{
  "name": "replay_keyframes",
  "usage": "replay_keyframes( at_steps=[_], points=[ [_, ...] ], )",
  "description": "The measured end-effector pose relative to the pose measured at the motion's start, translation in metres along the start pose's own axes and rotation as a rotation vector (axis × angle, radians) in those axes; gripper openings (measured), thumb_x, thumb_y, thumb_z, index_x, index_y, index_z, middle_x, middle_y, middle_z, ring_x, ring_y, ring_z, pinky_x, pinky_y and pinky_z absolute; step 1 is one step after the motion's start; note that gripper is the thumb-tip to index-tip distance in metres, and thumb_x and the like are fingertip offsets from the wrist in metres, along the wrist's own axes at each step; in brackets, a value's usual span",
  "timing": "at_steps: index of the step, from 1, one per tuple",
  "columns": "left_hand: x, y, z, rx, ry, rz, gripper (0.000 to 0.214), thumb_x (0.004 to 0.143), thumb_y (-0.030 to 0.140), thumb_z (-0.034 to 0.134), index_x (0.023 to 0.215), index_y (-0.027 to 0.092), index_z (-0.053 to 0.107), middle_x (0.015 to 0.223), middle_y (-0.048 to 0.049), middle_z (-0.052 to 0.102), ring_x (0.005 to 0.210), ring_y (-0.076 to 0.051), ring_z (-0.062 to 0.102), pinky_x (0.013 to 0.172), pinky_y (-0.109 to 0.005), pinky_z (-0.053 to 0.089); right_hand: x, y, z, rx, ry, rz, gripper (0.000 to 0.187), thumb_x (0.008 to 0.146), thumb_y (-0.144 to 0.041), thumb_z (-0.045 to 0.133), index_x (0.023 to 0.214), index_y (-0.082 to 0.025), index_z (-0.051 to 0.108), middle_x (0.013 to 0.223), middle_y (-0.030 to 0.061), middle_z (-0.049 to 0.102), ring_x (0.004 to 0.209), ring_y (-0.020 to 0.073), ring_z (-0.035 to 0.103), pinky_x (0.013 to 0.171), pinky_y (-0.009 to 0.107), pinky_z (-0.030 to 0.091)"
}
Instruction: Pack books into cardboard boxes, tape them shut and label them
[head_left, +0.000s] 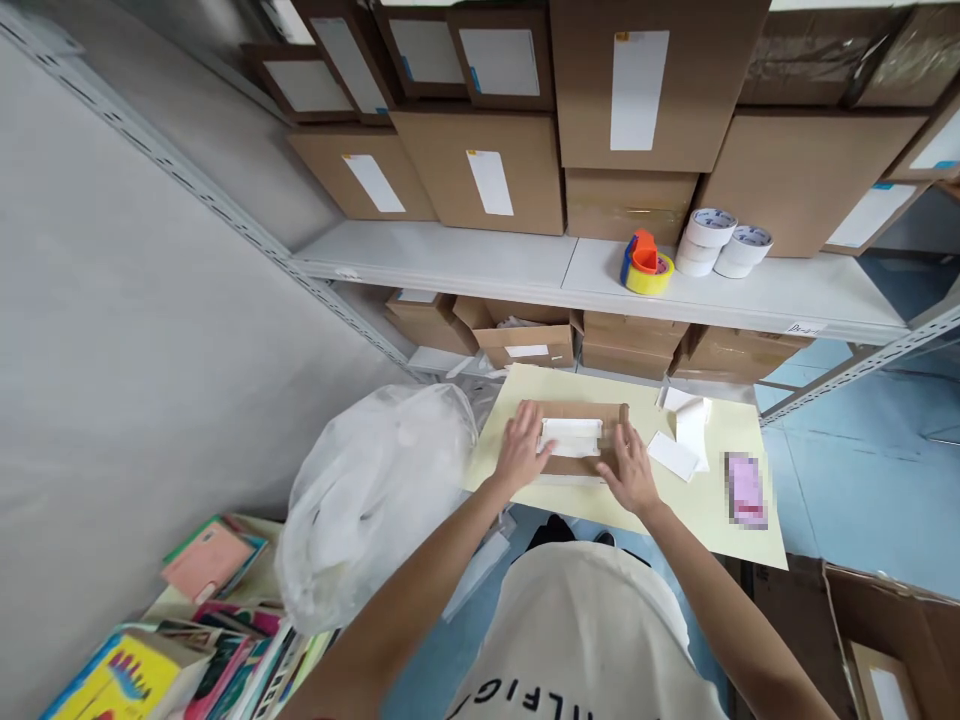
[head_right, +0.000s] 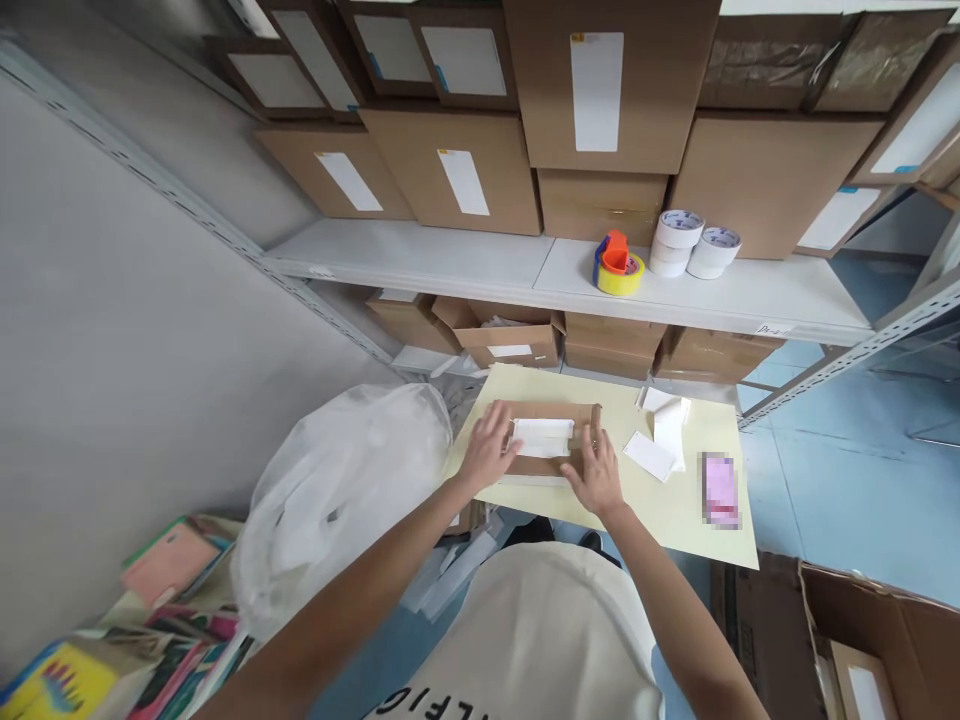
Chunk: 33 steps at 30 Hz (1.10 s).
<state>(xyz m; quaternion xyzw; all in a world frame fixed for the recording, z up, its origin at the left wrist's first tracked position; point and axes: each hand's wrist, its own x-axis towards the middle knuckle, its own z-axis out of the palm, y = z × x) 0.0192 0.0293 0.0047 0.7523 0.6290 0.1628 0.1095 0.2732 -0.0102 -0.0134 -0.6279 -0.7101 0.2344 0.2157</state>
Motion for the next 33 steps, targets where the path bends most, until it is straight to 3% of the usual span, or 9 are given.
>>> replay_keyframes(
  at_steps=[3,6,13,20,24,28,30,33],
  points=[
    [-0.017,0.006,0.009,0.136,-0.2,0.231,0.082,0.091,0.065,0.042,0.156,0.015,0.03,0.162,-0.0164,0.028,0.151,-0.035,0.022,0.12,-0.052,0.017,-0.006,-0.014,0.003,-0.214,-0.155,-0.103,0.083,0.091,-0.07,0.038,0.153,-0.015,0.037,0.165,0.0169,0.022,0.153,0.0378,0.014,0.117,0.062,0.022],
    [-0.016,-0.002,0.01,0.182,-0.256,0.241,0.085,0.09,0.067,0.043,0.156,0.015,0.029,0.163,-0.0162,0.027,0.151,-0.034,0.023,0.121,-0.051,0.017,0.003,-0.026,0.01,-0.307,-0.212,-0.089,0.085,0.09,-0.069,0.043,0.152,-0.01,0.037,0.164,0.0192,0.021,0.153,0.0386,0.014,0.116,0.058,0.028],
    [0.007,-0.036,-0.016,0.139,-0.305,0.198,0.085,0.09,0.065,0.045,0.157,0.015,0.026,0.163,-0.0152,0.025,0.152,-0.031,0.021,0.121,-0.051,0.017,0.037,-0.039,0.041,-0.28,-0.153,-0.134,0.084,0.09,-0.061,0.05,0.155,-0.011,0.031,0.162,0.0198,0.029,0.151,0.0384,0.021,0.113,0.056,0.037],
    [0.005,-0.044,-0.018,0.09,-0.283,0.229,0.084,0.089,0.064,0.046,0.156,0.016,0.029,0.163,-0.0146,0.026,0.151,-0.033,0.023,0.121,-0.053,0.017,0.036,-0.022,0.061,-0.24,-0.044,-0.146,0.082,0.09,-0.06,0.052,0.157,-0.019,0.027,0.163,0.0172,0.028,0.151,0.0386,0.021,0.109,0.061,0.04],
    [0.004,-0.046,-0.019,0.064,-0.262,0.218,0.081,0.089,0.061,0.048,0.154,0.014,0.034,0.163,-0.0141,0.027,0.152,-0.031,0.023,0.122,-0.052,0.015,0.02,-0.019,0.067,-0.182,0.098,-0.21,0.087,0.089,-0.061,0.054,0.159,-0.021,0.021,0.165,0.0168,0.019,0.152,0.0412,0.013,0.113,0.064,0.033],
    [0.011,-0.048,-0.02,0.004,-0.263,0.185,0.072,0.088,0.056,0.053,0.148,0.018,0.044,0.16,-0.0125,0.034,0.15,-0.03,0.028,0.121,-0.051,0.02,-0.012,-0.01,0.073,-0.056,0.168,-0.145,0.09,0.094,-0.057,0.05,0.16,-0.025,-0.001,0.168,0.0139,0.004,0.153,0.0363,0.016,0.114,0.057,0.037],
    [0.016,-0.047,-0.021,-0.029,-0.26,0.138,0.059,0.09,0.052,0.051,0.141,0.021,0.053,0.156,-0.0115,0.042,0.146,-0.03,0.035,0.119,-0.051,0.024,-0.033,0.004,0.075,-0.017,0.188,-0.077,0.088,0.096,-0.053,0.048,0.16,-0.025,-0.005,0.168,0.0148,0.007,0.152,0.0323,0.022,0.114,0.051,0.04],
    [0.023,-0.04,-0.025,-0.077,-0.252,0.047,0.045,0.091,0.048,0.051,0.127,0.023,0.063,0.146,-0.0102,0.054,0.137,-0.03,0.048,0.115,-0.05,0.033,-0.065,0.039,0.074,-0.03,0.218,0.061,0.081,0.097,-0.047,0.046,0.16,-0.022,0.003,0.164,0.0169,0.025,0.15,0.0302,0.028,0.115,0.051,0.039]
  ],
)
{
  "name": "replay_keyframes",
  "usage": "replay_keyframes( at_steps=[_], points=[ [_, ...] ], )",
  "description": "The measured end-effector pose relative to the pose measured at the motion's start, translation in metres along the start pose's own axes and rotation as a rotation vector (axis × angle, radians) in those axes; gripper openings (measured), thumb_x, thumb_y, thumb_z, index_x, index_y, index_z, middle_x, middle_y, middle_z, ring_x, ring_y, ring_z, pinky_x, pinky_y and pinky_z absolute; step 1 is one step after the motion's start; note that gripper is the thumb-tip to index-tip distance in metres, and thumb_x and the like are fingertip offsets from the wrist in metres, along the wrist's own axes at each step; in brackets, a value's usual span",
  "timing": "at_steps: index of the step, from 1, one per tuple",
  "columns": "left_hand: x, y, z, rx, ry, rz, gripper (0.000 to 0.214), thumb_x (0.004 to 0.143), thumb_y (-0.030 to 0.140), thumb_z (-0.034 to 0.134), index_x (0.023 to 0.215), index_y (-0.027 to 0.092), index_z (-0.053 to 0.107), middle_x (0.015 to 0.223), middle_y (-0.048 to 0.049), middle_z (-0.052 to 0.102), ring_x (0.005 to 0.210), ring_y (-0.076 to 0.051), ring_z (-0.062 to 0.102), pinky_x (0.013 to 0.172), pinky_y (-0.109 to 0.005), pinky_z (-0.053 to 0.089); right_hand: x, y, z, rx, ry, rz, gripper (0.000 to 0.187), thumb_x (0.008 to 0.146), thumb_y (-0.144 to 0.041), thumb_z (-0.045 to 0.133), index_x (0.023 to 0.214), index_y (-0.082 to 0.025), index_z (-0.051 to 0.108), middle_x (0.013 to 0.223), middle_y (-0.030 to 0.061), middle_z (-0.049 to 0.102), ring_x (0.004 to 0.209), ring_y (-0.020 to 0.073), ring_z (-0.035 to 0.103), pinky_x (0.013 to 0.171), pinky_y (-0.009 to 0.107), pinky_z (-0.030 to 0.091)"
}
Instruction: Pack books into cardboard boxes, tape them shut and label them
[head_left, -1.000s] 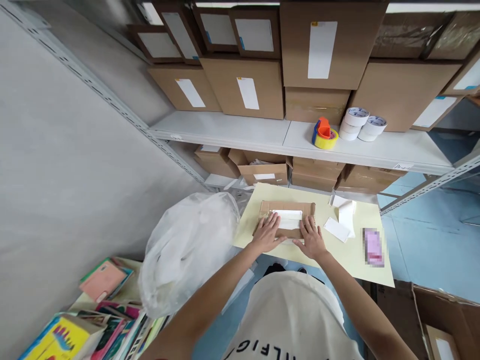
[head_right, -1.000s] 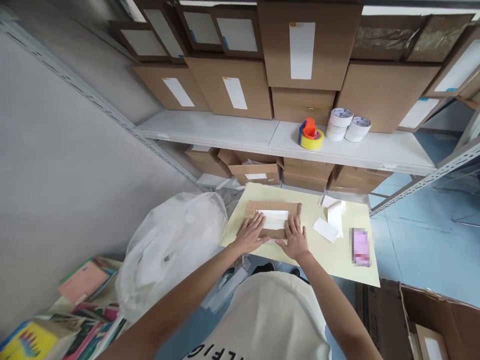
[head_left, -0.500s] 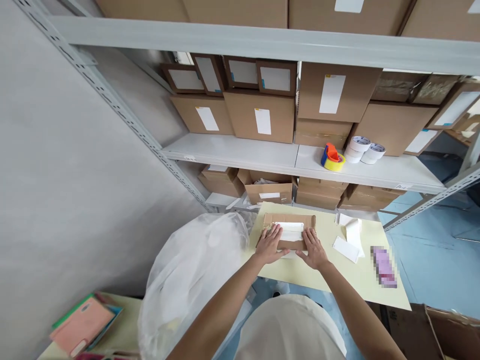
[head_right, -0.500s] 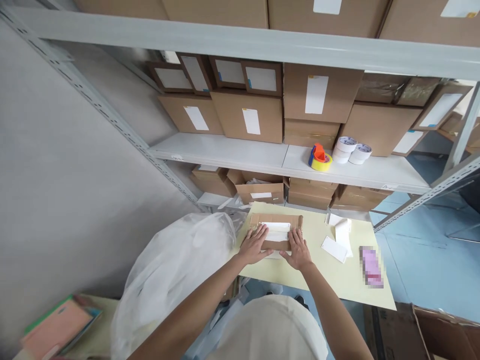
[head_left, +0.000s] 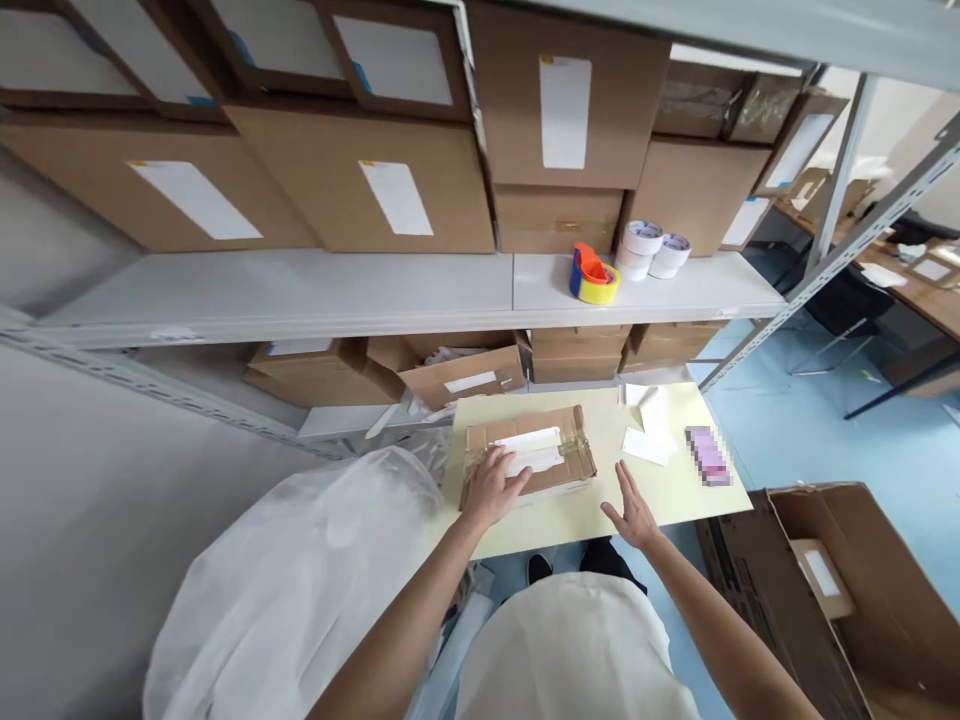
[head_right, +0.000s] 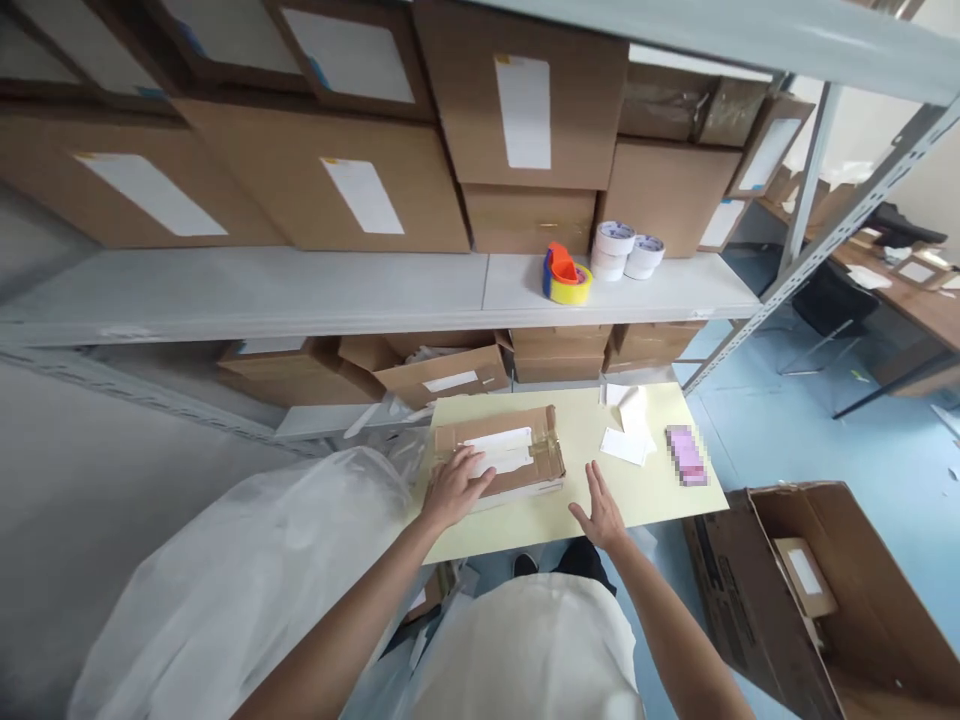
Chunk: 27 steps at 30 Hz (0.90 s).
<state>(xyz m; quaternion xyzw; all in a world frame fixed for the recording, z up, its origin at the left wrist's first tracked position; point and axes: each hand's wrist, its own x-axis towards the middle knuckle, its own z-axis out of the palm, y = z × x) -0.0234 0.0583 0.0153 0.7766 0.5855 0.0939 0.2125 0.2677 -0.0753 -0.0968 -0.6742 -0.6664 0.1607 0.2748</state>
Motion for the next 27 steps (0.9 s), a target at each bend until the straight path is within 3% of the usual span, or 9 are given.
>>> replay_keyframes(
  at_steps=[4,8,11,16,19,22,27],
  points=[
    [0.01,0.031,-0.008,-0.087,0.045,0.085,0.041,0.089,0.044,0.056,0.122,0.022,0.063,0.137,-0.0107,0.06,0.131,-0.028,0.053,0.112,-0.044,0.041,-0.019,0.054,-0.018,-0.118,-0.062,0.255,0.066,0.096,-0.034,0.045,0.157,-0.018,0.024,0.155,0.0186,0.042,0.147,0.0319,0.035,0.113,0.054,0.04],
    [0.032,0.086,-0.006,-0.147,-0.004,0.287,0.04,0.091,0.041,0.055,0.124,0.02,0.061,0.136,-0.011,0.06,0.13,-0.026,0.054,0.112,-0.04,0.041,0.002,0.091,-0.042,-0.251,-0.232,0.396,0.06,0.09,-0.019,0.05,0.149,-0.014,0.039,0.157,0.0199,0.039,0.148,0.0332,0.032,0.114,0.054,0.036],
    [0.059,0.128,0.008,-0.132,-0.18,0.374,0.042,0.09,0.041,0.056,0.126,0.02,0.06,0.134,-0.0103,0.062,0.126,-0.026,0.056,0.11,-0.038,0.042,0.034,0.111,-0.056,-0.316,-0.307,0.392,0.061,0.088,-0.015,0.054,0.148,-0.015,0.041,0.158,0.0206,0.036,0.149,0.0326,0.03,0.115,0.056,0.033],
    [0.108,0.179,0.054,0.088,-0.643,0.338,0.052,0.089,0.045,0.057,0.134,0.02,0.055,0.137,-0.0134,0.061,0.127,-0.031,0.058,0.106,-0.044,0.043,0.077,0.136,-0.063,-0.334,-0.426,0.322,0.066,0.087,-0.022,0.06,0.15,-0.018,0.038,0.159,0.0196,0.035,0.149,0.0327,0.03,0.117,0.059,0.026],
    [0.128,0.193,0.085,0.205,-0.787,0.309,0.051,0.089,0.047,0.056,0.132,0.021,0.055,0.136,-0.0143,0.063,0.125,-0.033,0.059,0.102,-0.046,0.044,0.086,0.143,-0.065,-0.338,-0.472,0.29,0.069,0.085,-0.02,0.064,0.149,-0.017,0.039,0.155,0.0196,0.041,0.146,0.0339,0.035,0.117,0.061,0.023],
    [0.137,0.197,0.109,0.22,-0.815,0.262,0.048,0.09,0.046,0.055,0.131,0.021,0.056,0.134,-0.0137,0.064,0.123,-0.031,0.06,0.102,-0.045,0.045,0.087,0.145,-0.07,-0.325,-0.443,0.237,0.07,0.084,-0.013,0.065,0.149,-0.015,0.04,0.151,0.0205,0.047,0.142,0.0346,0.04,0.118,0.062,0.021],
    [0.14,0.19,0.128,0.158,-0.834,0.19,0.05,0.091,0.045,0.055,0.134,0.021,0.053,0.134,-0.0124,0.064,0.123,-0.03,0.061,0.1,-0.041,0.047,0.08,0.151,-0.076,-0.265,-0.424,0.186,0.068,0.088,-0.016,0.061,0.152,-0.018,0.036,0.151,0.0196,0.048,0.143,0.0362,0.04,0.117,0.065,0.018]
  ],
)
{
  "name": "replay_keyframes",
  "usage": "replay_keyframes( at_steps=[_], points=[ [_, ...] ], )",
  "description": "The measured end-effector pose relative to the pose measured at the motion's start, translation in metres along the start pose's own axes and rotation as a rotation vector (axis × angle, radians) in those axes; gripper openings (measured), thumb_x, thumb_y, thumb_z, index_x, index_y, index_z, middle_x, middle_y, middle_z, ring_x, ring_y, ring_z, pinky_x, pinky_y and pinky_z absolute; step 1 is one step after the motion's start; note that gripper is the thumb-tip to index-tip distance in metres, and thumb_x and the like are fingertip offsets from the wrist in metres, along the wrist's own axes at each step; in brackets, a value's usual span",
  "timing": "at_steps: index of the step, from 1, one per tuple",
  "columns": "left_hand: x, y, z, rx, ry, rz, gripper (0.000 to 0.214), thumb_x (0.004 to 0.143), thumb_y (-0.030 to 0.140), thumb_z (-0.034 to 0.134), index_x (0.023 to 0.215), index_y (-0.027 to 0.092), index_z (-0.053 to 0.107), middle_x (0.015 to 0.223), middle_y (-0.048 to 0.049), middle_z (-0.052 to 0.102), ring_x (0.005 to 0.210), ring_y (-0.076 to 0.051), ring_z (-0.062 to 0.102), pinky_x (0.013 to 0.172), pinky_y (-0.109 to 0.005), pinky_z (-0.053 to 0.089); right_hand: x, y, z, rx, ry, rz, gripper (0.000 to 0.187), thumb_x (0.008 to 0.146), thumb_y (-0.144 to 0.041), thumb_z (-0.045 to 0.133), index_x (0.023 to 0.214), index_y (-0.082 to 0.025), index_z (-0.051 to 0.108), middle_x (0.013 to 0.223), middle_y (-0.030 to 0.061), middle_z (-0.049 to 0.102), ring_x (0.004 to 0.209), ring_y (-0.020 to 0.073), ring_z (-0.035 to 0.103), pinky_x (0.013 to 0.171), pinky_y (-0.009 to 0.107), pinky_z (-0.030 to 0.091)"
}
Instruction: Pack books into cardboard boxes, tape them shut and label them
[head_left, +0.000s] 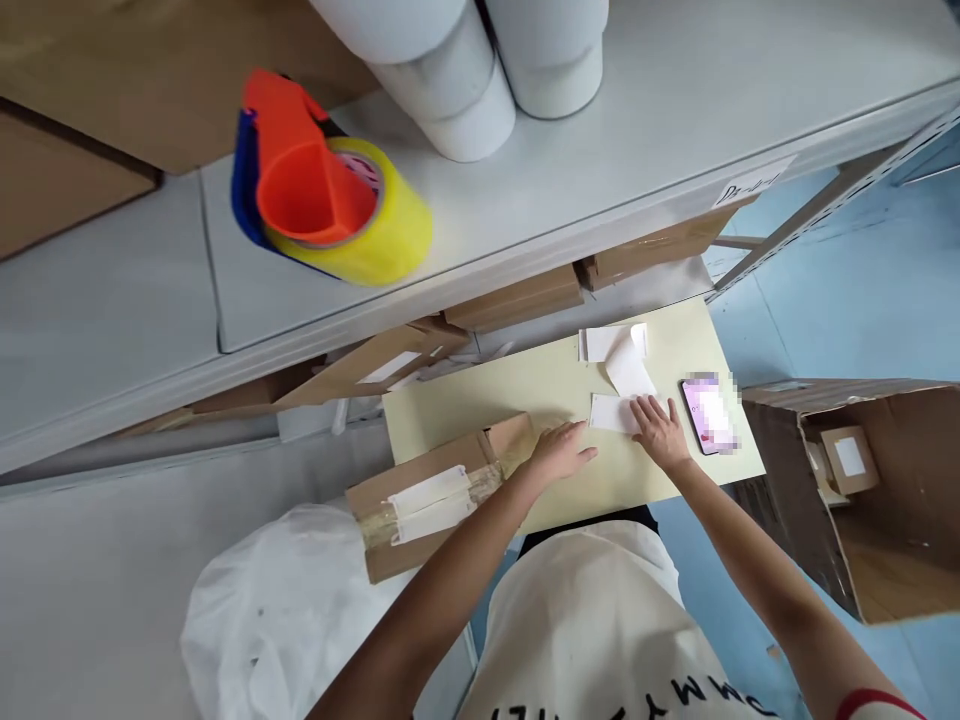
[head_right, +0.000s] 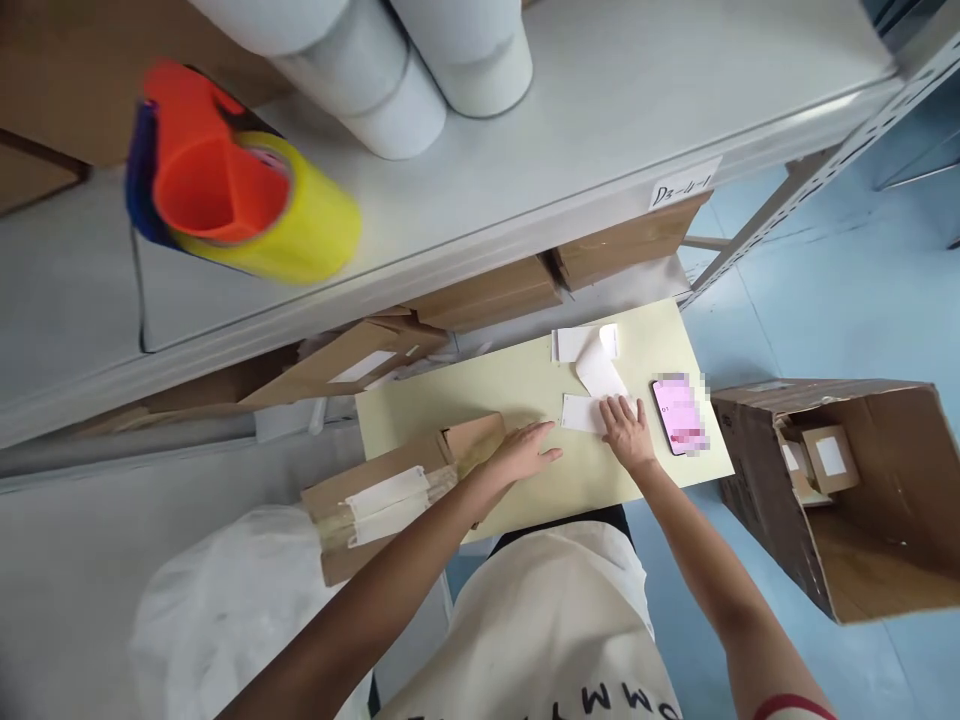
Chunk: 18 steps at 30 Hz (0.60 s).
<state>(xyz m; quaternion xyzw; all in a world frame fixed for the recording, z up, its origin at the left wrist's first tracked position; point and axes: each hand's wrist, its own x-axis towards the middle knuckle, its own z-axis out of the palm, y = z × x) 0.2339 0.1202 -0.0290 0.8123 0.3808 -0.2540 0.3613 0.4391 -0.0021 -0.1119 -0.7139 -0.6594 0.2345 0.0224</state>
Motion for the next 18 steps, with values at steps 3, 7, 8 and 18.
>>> replay_keyframes(
  at_steps=[3,7,8,18],
  points=[
    [0.004,-0.002,0.003,-0.057,-0.01,-0.024,0.051,0.091,0.042,0.057,0.135,0.018,0.053,0.135,-0.0141,0.063,0.124,-0.03,0.06,0.101,-0.041,0.047,-0.005,0.004,0.0,0.013,0.0,-0.027,0.064,0.091,-0.017,0.057,0.151,-0.018,0.037,0.15,0.0192,0.049,0.143,0.037,0.039,0.118,0.067,0.014],
    [0.012,0.001,0.008,-0.147,0.043,-0.067,0.045,0.09,0.036,0.06,0.131,0.017,0.056,0.135,-0.0136,0.063,0.123,-0.028,0.061,0.101,-0.038,0.048,-0.01,0.006,-0.001,0.069,0.03,-0.043,0.059,0.094,-0.021,0.053,0.151,-0.019,0.038,0.142,0.0194,0.056,0.137,0.0364,0.045,0.119,0.066,0.011],
    [0.015,0.002,0.009,-0.167,0.054,-0.083,0.045,0.09,0.036,0.061,0.131,0.017,0.056,0.135,-0.0138,0.063,0.124,-0.028,0.06,0.101,-0.038,0.048,-0.01,0.005,0.0,0.093,0.033,-0.04,0.059,0.094,-0.024,0.054,0.151,-0.018,0.039,0.138,0.0195,0.059,0.133,0.0364,0.048,0.119,0.066,0.011],
    [0.029,0.004,0.019,-0.346,0.262,-0.09,0.061,0.081,0.025,0.072,0.137,0.015,0.05,0.14,-0.0153,0.058,0.128,-0.028,0.056,0.106,-0.04,0.046,-0.005,0.002,-0.007,0.301,0.161,-0.009,0.028,0.101,-0.033,0.043,0.101,-0.024,0.069,0.083,0.0034,0.074,0.084,0.0221,0.065,0.118,0.061,0.014]
  ],
)
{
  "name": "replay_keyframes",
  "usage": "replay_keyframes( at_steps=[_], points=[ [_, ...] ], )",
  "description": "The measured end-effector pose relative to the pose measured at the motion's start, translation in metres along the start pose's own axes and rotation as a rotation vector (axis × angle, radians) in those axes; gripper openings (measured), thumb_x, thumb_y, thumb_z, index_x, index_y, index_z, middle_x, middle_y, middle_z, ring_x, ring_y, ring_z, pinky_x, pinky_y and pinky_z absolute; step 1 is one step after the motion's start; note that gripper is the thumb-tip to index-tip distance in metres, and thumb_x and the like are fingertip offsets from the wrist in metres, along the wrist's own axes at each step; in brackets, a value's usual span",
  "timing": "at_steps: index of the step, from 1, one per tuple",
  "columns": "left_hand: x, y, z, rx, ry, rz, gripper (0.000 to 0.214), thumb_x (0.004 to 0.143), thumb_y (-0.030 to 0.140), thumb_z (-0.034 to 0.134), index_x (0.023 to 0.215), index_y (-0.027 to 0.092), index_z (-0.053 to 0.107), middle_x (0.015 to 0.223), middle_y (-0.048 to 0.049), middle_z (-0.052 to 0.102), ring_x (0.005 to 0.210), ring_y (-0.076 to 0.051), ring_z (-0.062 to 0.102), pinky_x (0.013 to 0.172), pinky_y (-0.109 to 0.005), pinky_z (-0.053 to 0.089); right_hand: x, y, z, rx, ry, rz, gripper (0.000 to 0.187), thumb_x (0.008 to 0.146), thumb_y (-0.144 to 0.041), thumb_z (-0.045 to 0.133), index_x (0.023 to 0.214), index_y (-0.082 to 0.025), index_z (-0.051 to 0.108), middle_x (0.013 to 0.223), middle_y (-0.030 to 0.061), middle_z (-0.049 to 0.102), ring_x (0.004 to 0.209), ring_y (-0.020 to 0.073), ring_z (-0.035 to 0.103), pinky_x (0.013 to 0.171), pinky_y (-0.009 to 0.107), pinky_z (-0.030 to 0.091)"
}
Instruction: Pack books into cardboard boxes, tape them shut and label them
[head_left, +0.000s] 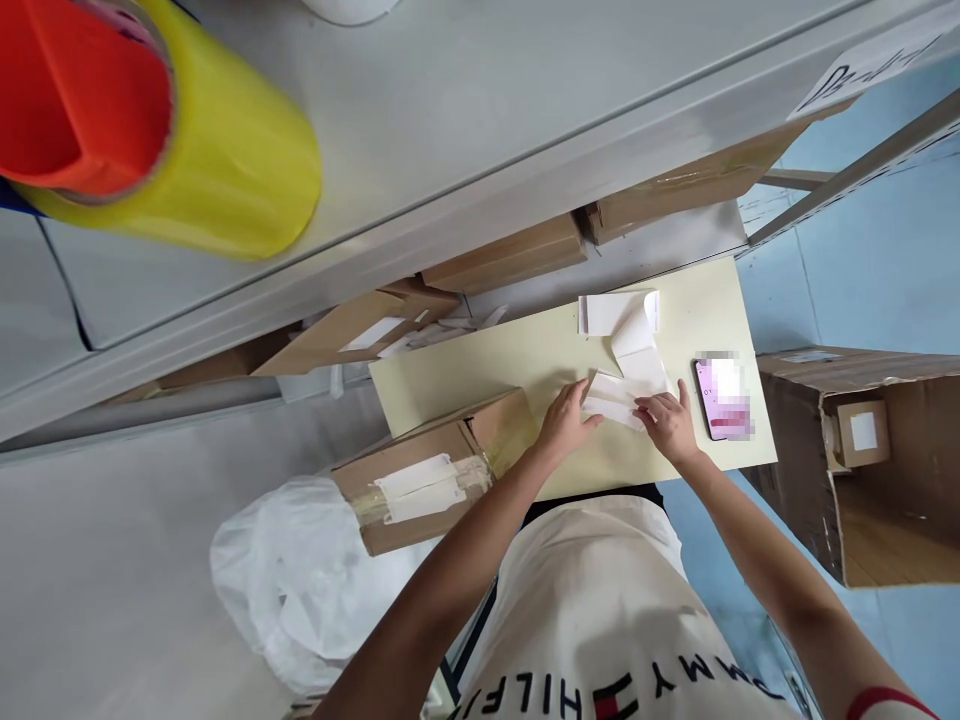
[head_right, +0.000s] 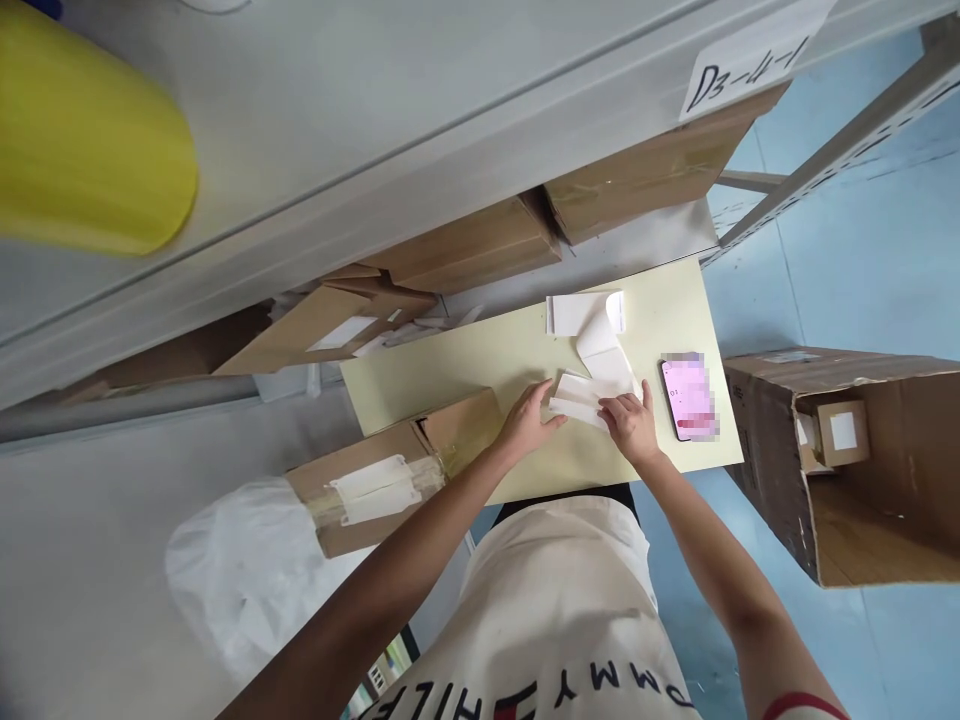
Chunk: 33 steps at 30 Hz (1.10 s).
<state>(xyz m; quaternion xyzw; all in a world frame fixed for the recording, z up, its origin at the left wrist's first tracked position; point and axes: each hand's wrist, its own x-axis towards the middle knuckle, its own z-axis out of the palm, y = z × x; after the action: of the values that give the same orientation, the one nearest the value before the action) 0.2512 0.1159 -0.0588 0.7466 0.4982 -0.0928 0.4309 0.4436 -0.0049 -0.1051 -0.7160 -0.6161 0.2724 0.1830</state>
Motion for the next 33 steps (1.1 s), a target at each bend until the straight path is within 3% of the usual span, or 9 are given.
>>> replay_keyframes(
  at_steps=[4,7,11,14,16,19,23,28,33],
  points=[
    [0.001,0.005,-0.008,-0.042,0.049,0.099,0.02,0.09,0.02,0.058,0.108,0.017,0.067,0.108,-0.0086,0.072,0.103,-0.022,0.067,0.094,-0.034,0.052,0.005,-0.003,-0.013,0.077,0.005,-0.023,0.029,0.101,-0.039,0.044,0.099,-0.025,0.069,0.087,0.0027,0.075,0.084,0.0208,0.066,0.118,0.059,0.017],
    [0.0,0.005,-0.02,-0.05,0.049,0.145,0.02,0.095,0.022,0.049,0.096,0.019,0.068,0.093,-0.0051,0.074,0.088,-0.018,0.068,0.083,-0.03,0.053,0.008,-0.005,-0.022,0.126,-0.056,-0.071,0.03,0.1,-0.043,0.046,0.099,-0.025,0.07,0.089,0.0042,0.074,0.089,0.0214,0.065,0.116,0.054,0.025],
    [-0.008,0.006,-0.044,0.07,0.196,0.105,0.024,0.097,0.026,0.045,0.1,0.02,0.068,0.1,-0.0077,0.072,0.096,-0.021,0.066,0.089,-0.033,0.051,0.014,-0.008,-0.027,0.208,-0.139,-0.134,0.029,0.098,-0.044,0.05,0.095,-0.023,0.07,0.088,0.0058,0.073,0.09,0.0217,0.064,0.11,0.051,0.033],
    [-0.016,0.019,-0.057,0.268,0.303,0.149,0.03,0.092,0.031,0.058,0.118,0.019,0.065,0.129,-0.0145,0.063,0.126,-0.032,0.054,0.109,-0.048,0.037,0.019,-0.015,-0.03,0.205,-0.177,-0.198,0.028,0.1,-0.039,0.048,0.094,-0.023,0.071,0.087,0.0056,0.072,0.09,0.0214,0.062,0.108,0.051,0.034],
    [-0.02,0.032,-0.057,0.348,0.195,0.314,0.042,0.088,0.032,0.066,0.129,0.022,0.06,0.14,-0.014,0.056,0.137,-0.035,0.044,0.117,-0.055,0.023,0.023,-0.023,-0.033,0.177,-0.196,-0.251,0.028,0.1,-0.037,0.048,0.095,-0.024,0.072,0.088,0.0056,0.071,0.092,0.0218,0.061,0.111,0.054,0.031],
    [-0.022,0.049,-0.046,0.389,-0.063,0.48,0.028,0.093,0.028,0.061,0.121,0.025,0.063,0.11,-0.0081,0.072,0.115,-0.027,0.061,0.119,-0.058,0.013,0.026,-0.033,-0.037,0.151,-0.218,-0.299,0.028,0.101,-0.036,0.047,0.098,-0.024,0.072,0.088,0.0054,0.07,0.092,0.0213,0.059,0.112,0.053,0.029],
    [-0.017,0.052,-0.034,0.43,-0.123,0.421,0.02,0.098,0.024,0.052,0.086,0.022,0.069,0.071,-0.0003,0.069,0.082,-0.018,0.066,0.118,-0.057,0.015,0.026,-0.035,-0.037,0.183,-0.202,-0.271,0.029,0.1,-0.039,0.05,0.094,-0.023,0.073,0.085,0.0049,0.072,0.087,0.0204,0.06,0.107,0.049,0.034],
    [-0.005,0.046,-0.037,0.38,-0.21,0.369,0.027,0.098,0.026,0.052,0.075,0.02,0.066,0.076,0.0003,0.07,0.087,-0.018,0.065,0.116,-0.056,0.018,0.027,-0.029,-0.033,0.264,-0.19,-0.25,0.029,0.097,-0.042,0.056,0.089,-0.021,0.074,0.08,0.0051,0.073,0.079,0.0197,0.061,0.091,0.04,0.042],
    [0.003,0.043,-0.038,0.207,-0.294,0.28,0.033,0.099,0.029,0.046,0.073,0.02,0.065,0.079,0.0004,0.071,0.09,-0.018,0.064,0.113,-0.05,0.021,0.031,-0.028,-0.034,0.343,-0.13,-0.259,0.032,0.097,-0.045,0.054,0.085,-0.021,0.073,0.075,0.0054,0.072,0.074,0.0201,0.061,0.088,0.041,0.043]
  ],
)
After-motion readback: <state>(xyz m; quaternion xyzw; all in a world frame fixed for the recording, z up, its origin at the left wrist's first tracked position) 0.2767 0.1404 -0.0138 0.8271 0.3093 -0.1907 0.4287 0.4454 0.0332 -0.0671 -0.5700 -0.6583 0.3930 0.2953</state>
